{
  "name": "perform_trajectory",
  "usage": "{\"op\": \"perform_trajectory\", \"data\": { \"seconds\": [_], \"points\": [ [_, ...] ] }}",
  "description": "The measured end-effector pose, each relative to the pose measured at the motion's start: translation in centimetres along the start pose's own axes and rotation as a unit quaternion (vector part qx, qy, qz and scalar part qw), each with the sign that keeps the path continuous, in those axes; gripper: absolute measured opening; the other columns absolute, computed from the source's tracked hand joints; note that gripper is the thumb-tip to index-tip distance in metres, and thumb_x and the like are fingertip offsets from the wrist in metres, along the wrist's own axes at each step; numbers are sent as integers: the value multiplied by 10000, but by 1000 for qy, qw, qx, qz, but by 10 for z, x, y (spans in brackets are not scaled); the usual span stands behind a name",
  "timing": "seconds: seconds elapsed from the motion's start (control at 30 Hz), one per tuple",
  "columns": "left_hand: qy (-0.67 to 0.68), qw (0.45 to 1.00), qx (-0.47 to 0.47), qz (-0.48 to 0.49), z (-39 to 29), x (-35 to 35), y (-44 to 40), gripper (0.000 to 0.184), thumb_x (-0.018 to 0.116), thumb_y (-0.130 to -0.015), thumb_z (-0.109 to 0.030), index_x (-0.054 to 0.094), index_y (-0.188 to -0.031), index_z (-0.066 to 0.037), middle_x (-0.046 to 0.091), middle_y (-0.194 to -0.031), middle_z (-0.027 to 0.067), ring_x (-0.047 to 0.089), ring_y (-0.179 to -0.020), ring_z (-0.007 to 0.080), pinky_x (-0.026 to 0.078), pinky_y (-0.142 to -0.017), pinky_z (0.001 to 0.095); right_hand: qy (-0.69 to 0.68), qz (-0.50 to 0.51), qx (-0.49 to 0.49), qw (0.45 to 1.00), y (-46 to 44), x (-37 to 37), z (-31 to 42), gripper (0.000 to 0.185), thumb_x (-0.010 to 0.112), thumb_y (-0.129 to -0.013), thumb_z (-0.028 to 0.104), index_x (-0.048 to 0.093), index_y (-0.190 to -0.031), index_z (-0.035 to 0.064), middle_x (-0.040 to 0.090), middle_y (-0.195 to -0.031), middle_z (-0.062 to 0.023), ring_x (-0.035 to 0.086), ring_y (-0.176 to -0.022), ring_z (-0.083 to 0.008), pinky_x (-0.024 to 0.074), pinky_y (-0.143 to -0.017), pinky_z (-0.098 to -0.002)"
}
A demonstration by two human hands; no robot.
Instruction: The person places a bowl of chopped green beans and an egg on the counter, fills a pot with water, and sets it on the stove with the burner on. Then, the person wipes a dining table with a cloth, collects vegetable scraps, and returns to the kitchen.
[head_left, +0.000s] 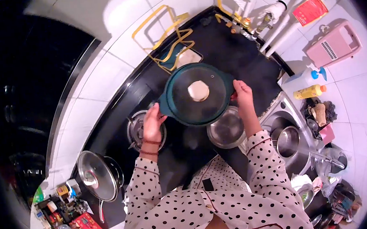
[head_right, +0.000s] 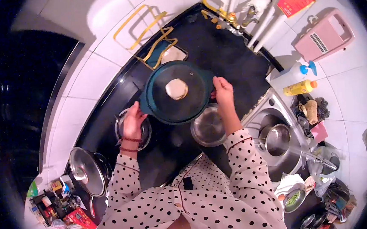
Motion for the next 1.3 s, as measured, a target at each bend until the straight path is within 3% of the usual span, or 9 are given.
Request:
{"op": "perform_trajectory", "data": {
  "seconds": [0.43,0.47,0.53,0.57,0.67,0.77,0.8,1.03,1.3],
  "points": [
    [-86,992,-13,93,26,111,-64,378,539,-921,-359,560,-1141,-52,603,-1077,53,573,-954,167,462,-824,332,47,-48,-58,996,-54,-90,43,174,535,-932,193,638,-984,62,584,-766,3,514,-614,-87,440,-598,-235],
    [-96,992,-18,85,25,113,-62,382,530,-925,-360,548,-1157,-57,597,-1098,55,568,-972,172,452,-845,339,141,-96,-182,968,-48,-93,63,167,538,-924,167,642,-989,54,582,-772,-9,520,-627,-93,441,-601,-234],
    [-109,992,-25,67,20,116,-54,391,513,-933,-360,525,-1190,-67,585,-1140,58,560,-1008,181,432,-885,352,319,-180,-415,833,-24,-82,109,160,545,-909,115,650,-1001,37,578,-786,-32,532,-653,-107,442,-608,-232],
    [-104,993,-17,60,18,114,-50,396,514,-933,-356,518,-1199,-63,579,-1152,59,558,-1017,186,432,-886,352,230,-131,-360,894,4,-66,138,155,536,-901,62,659,-993,38,587,-831,-54,543,-708,-105,428,-637,-207],
    [-100,994,2,46,26,98,-25,402,517,-933,-343,504,-1216,-58,569,-1172,60,554,-1035,191,433,-884,347,141,80,-362,918,128,-7,219,156,489,-908,16,629,-958,-31,599,-744,-70,562,-672,-118,443,-642,-219],
    [-110,992,16,53,39,77,10,383,523,-932,-328,509,-1218,-72,583,-1151,54,561,-1030,174,442,-865,328,339,237,-630,657,257,19,269,81,612,-788,95,623,-741,30,576,-632,-50,508,-482,-147,403,-426,-257],
    [-107,993,9,59,47,69,22,371,518,-935,-320,511,-1215,-77,588,-1150,57,564,-1027,168,445,-856,320,316,276,-662,621,289,23,270,78,612,-785,96,622,-739,34,574,-629,-47,502,-477,-143,397,-423,-254],
    [-76,989,8,123,91,32,107,352,509,-944,-286,511,-1217,-63,587,-1147,70,565,-1011,162,451,-851,310,152,298,-627,703,386,47,236,57,611,-769,108,613,-729,67,557,-606,-24,462,-447,-118,354,-401,-235],
    [-53,988,20,144,101,-41,184,353,479,-955,-281,504,-1233,-64,585,-1165,77,575,-1010,166,462,-825,294,101,285,-678,670,507,47,219,37,609,-751,121,604,-718,105,537,-579,2,415,-413,-89,305,-376,-213]
  ]
}}
Point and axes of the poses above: each hand's wrist, its own y-axis away from the middle knuckle, its own x-axis out of the palm, z = x × y, the point moved 6 cm from there along -y, towards the middle knuckle
